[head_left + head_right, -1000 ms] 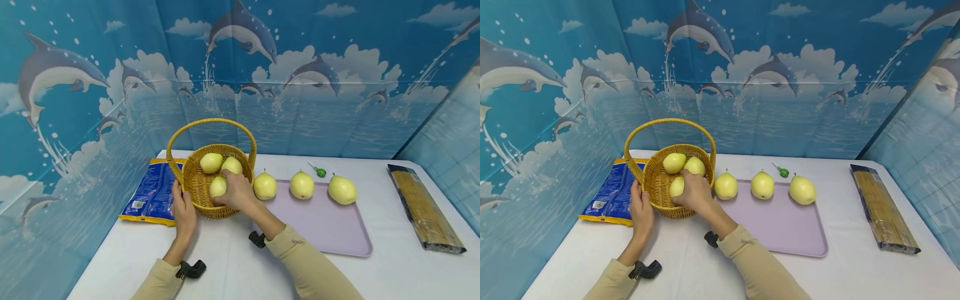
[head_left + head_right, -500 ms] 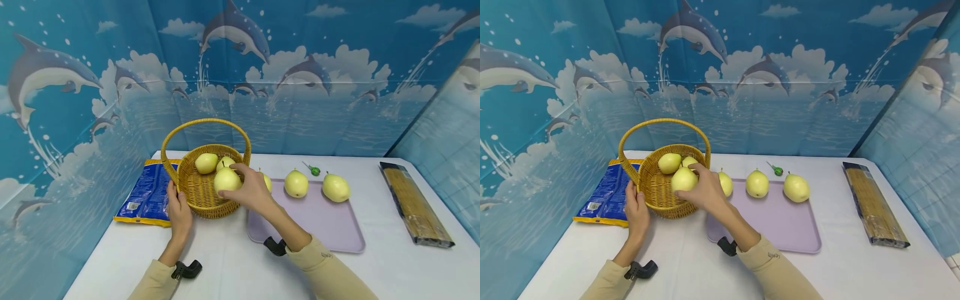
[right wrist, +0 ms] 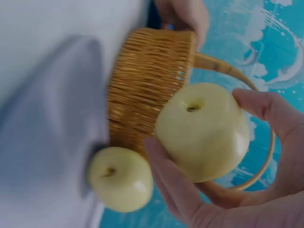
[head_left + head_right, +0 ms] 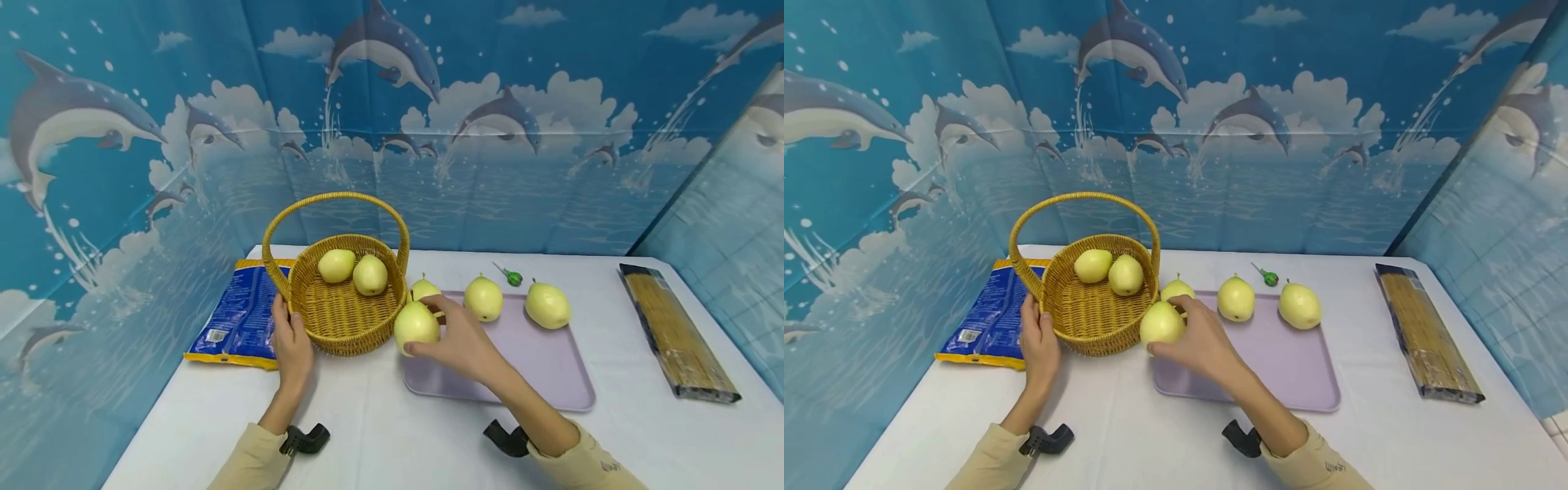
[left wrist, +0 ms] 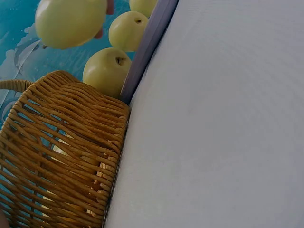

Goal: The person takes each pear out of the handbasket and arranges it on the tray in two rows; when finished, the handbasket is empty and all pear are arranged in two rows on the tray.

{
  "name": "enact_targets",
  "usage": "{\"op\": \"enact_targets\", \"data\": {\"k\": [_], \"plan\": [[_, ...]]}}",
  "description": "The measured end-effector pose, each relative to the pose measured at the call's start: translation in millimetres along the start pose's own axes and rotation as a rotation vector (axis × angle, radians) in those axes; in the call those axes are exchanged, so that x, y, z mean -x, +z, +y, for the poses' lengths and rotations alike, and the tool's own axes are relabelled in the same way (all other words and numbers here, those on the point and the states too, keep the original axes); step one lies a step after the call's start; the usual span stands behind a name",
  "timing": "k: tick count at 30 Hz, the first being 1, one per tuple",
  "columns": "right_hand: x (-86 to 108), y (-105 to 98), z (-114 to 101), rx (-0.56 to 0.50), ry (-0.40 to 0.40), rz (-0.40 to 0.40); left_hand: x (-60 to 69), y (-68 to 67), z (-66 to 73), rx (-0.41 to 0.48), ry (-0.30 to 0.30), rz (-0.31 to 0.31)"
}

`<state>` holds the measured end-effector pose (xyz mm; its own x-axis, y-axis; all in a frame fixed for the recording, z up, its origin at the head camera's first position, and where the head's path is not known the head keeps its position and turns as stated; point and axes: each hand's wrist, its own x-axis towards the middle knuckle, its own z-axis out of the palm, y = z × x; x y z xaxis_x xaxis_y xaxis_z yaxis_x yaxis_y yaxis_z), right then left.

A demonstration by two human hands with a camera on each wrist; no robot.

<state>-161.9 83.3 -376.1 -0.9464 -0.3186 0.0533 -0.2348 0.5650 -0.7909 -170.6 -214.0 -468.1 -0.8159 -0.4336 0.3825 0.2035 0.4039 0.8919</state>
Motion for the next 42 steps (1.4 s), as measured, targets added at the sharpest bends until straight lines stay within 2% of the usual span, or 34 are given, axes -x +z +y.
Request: {"op": "enact_targets", "data": {"k": [6,13,20,26,36,42], "plan": [[14.2,10,24,0.097,0.045,0.011,-0.6,0.9,0.0,0.004,0.010,-0.003],[22.0,17,31,0.128,0.102,-0.023,1.0,0.2,-1.0,0.003,0.008,0.003],[21.2,17,34,0.119,0.113,-0.072,0.6,-0.1,-3.8,0.004,0.022,0.000],[20.8,6,36,0.122,0.083,-0.149,0.5,0.3,-3.8,0.005,0.026,0.002],[18.2,-7,39,0.067,0.113,-0.175,0.3,0.6,-1.5,0.004,0.020,0.004],[17.5,-5,39,-0.037,0.140,-0.216,0.2,0.0,-1.2,-0.006,-0.001,0.004]]}}
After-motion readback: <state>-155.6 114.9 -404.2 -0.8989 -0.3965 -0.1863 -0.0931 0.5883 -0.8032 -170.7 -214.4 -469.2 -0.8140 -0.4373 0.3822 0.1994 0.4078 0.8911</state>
